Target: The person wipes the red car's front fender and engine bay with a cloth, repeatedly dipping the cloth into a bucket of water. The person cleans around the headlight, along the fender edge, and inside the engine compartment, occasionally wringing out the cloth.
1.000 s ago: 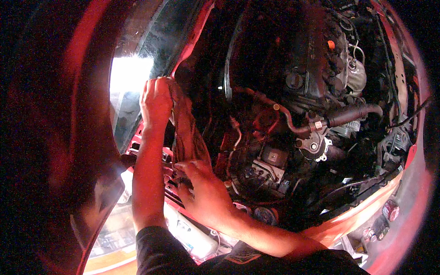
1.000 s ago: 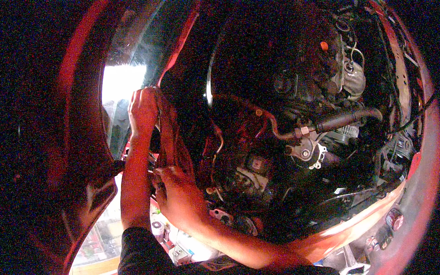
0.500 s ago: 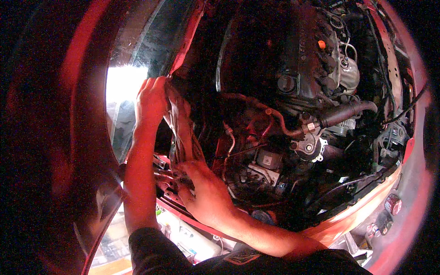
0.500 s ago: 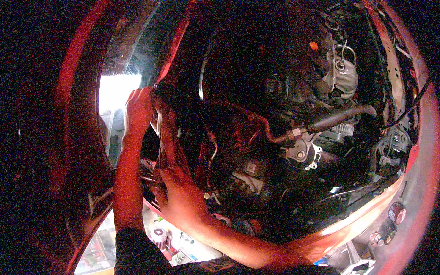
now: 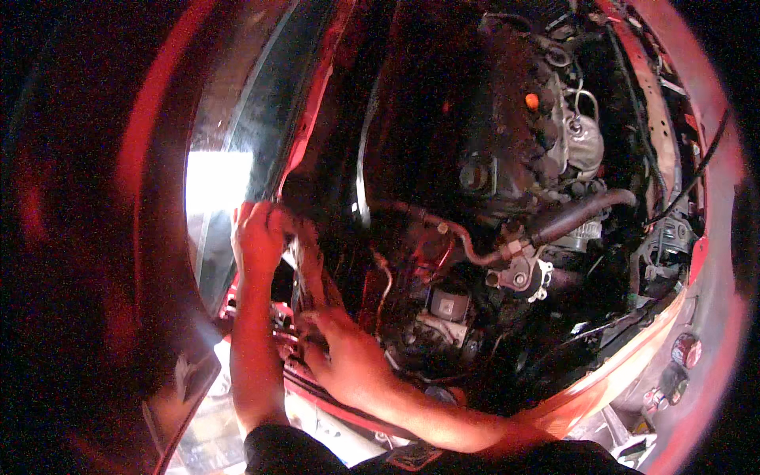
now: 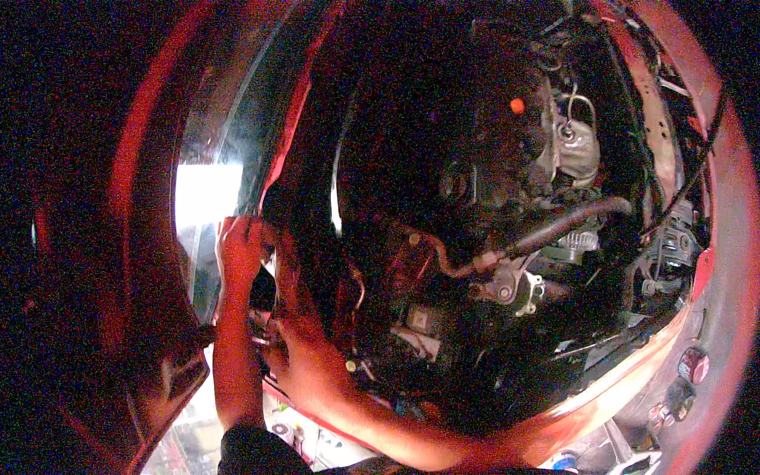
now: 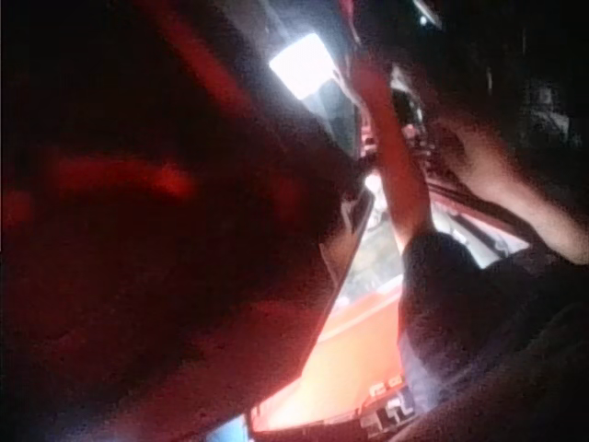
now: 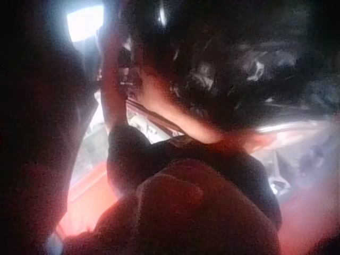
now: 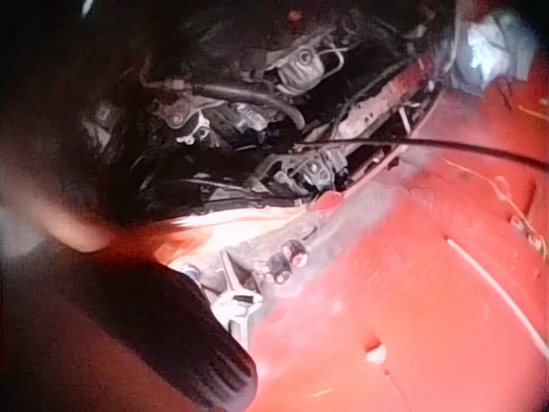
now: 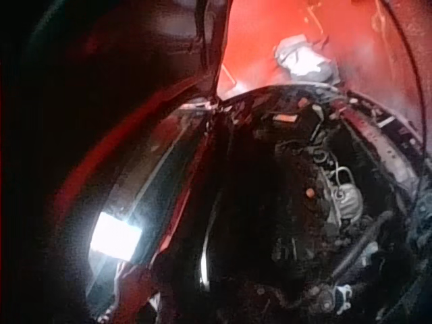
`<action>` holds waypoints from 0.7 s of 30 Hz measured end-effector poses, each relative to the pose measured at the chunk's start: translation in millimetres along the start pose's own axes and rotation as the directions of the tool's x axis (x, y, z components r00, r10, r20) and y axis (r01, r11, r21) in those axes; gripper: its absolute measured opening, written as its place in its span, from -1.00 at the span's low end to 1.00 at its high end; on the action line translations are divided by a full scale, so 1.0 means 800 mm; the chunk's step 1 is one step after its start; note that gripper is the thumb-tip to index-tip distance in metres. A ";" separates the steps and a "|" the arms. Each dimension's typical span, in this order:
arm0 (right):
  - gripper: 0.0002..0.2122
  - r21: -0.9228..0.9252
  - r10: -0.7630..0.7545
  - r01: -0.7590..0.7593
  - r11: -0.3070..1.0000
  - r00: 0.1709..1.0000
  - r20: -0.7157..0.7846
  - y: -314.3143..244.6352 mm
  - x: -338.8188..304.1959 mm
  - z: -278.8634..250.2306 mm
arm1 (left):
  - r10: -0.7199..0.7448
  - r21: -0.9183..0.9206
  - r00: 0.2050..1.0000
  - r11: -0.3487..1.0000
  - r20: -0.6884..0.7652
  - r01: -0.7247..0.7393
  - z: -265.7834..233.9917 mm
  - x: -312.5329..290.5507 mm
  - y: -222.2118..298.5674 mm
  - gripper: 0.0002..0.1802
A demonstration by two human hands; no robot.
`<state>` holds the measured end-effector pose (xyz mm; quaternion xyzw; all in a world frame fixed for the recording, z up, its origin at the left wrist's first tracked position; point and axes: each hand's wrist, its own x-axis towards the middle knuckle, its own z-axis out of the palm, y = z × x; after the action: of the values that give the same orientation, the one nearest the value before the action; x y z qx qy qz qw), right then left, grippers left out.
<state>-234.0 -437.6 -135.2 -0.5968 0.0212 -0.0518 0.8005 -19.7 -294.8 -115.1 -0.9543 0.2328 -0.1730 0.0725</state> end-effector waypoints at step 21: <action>-0.75 -0.105 0.202 -0.193 0.976 0.975 0.089 -0.016 0.001 0.006 | 0.163 0.106 0.977 0.983 -0.141 -0.148 0.010 0.004 0.004 -0.76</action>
<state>-233.7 -436.4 -121.5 -0.6310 0.0433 0.0587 0.7723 -15.1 -298.5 -122.4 -0.9130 0.3032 -0.2484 0.1133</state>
